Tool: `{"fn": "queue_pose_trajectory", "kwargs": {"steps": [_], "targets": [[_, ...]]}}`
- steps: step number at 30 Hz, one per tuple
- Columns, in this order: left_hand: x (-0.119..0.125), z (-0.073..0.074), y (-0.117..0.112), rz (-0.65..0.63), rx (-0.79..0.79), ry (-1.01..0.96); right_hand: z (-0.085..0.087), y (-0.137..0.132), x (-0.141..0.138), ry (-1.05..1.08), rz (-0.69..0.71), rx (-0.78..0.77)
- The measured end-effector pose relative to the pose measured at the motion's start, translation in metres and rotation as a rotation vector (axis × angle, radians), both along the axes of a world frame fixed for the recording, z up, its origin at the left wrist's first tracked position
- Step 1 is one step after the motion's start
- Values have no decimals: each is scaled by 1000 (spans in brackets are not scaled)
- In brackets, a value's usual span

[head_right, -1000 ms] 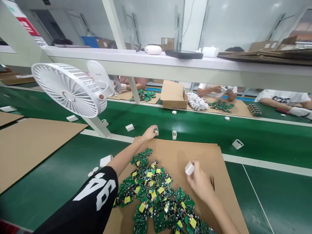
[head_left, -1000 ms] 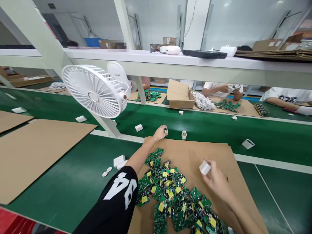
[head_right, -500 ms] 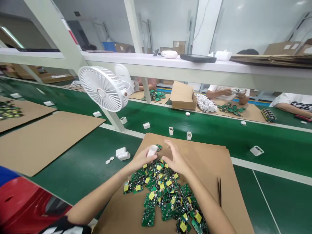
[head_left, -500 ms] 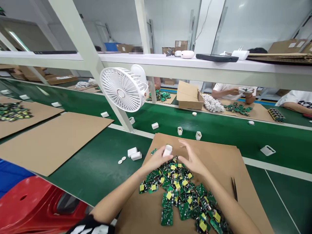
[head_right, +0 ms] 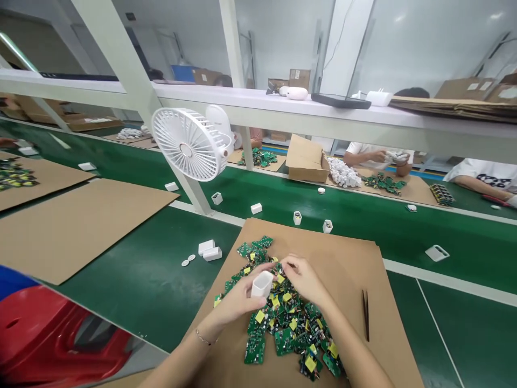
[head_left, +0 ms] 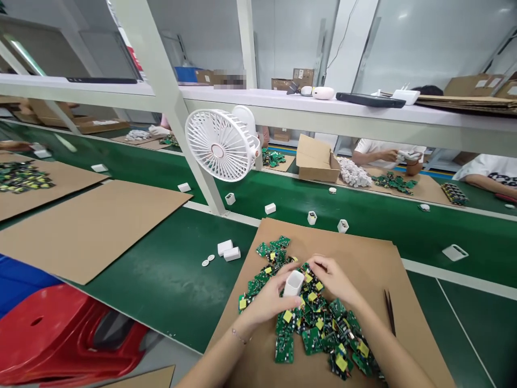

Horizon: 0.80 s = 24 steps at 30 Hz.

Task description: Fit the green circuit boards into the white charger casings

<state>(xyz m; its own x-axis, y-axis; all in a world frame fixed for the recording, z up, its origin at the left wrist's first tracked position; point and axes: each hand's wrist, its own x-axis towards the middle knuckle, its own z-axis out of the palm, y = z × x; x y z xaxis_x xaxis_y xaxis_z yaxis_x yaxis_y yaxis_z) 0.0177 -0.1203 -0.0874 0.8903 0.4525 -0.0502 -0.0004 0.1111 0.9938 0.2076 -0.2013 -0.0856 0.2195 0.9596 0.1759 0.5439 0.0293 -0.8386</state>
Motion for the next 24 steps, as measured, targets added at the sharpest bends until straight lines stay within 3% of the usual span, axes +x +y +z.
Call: {"fn": "queue_pose_trajectory", "kwargs": {"steps": [2, 5, 8, 11, 16, 20, 24], "targets": [[5, -1, -11, -48, -211, -77, 8, -20, -11, 61, -71, 32], [4, -4, -30, -12, -546, -259, 10, -48, -30, 147, -125, 135], [-3, -2, -43, -86, -640, -310, 6, -69, -46, 287, -184, 282], [-10, 8, -46, -170, -429, -209, 2, -84, -57, 442, -320, 414], [-16, 23, -44, -61, 152, -7, 13, -100, -75, 446, -399, 467], [-15, 27, -46, -37, 324, -17, 22, -102, -86, 283, -387, 419], [-14, 28, -46, -42, 467, -60, 19, -99, -86, 209, -378, 390]]}}
